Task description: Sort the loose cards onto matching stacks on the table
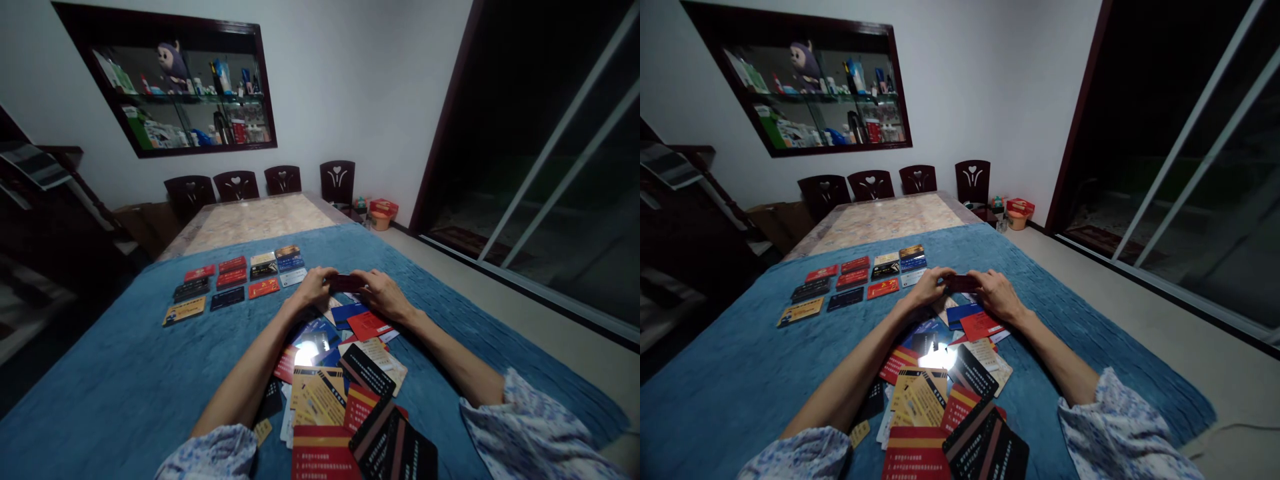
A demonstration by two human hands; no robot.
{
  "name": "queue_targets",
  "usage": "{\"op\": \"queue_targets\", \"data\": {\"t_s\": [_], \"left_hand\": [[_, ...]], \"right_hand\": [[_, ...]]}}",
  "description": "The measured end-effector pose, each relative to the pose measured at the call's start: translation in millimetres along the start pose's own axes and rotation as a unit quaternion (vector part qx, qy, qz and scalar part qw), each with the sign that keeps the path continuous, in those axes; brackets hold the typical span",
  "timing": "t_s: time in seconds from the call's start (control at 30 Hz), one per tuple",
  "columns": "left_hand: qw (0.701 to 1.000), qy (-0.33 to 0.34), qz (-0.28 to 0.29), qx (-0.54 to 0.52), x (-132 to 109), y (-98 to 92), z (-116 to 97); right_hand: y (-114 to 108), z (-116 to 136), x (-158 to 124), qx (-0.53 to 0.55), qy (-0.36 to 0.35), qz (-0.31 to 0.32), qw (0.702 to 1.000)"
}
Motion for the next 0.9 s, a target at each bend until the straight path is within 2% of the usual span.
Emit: {"op": "queue_targets", "data": {"t_s": [0.13, 0.53, 0.73, 0.9], "left_hand": [[1.000, -0.009, -0.012, -0.011, -0.3, -1.6, -2.1], [0.999, -0.027, -0.016, -0.035, -0.3, -3.8, -9.8], [0.999, -0.014, 0.012, -0.047, -2.6, -2.7, -6.4], [1.000, -0.002, 0.025, -0.018, -4.5, 0.8, -3.0]], "right_hand": [[3.5, -0.1, 1.0, -0.019, -0.013, -0.004, 1.000], [-3.8, 7.0, 2.8, -0.089, -0.002, -0.009, 0.996], [-1.9, 2.4, 2.2, -0.086, -0.003, -0.007, 0.996], [-2.4, -1.7, 1.2, -0.071, 0.005, -0.006, 0.997]]}}
Point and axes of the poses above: each hand's wrist, its own x-axis towards the middle knuckle, its own y-axis out of the palm, z = x × y, the point moved 2 cm from there along x, towards the middle knuckle, and after that the axes turned 1 degree about -y, right-handed, at the moved point
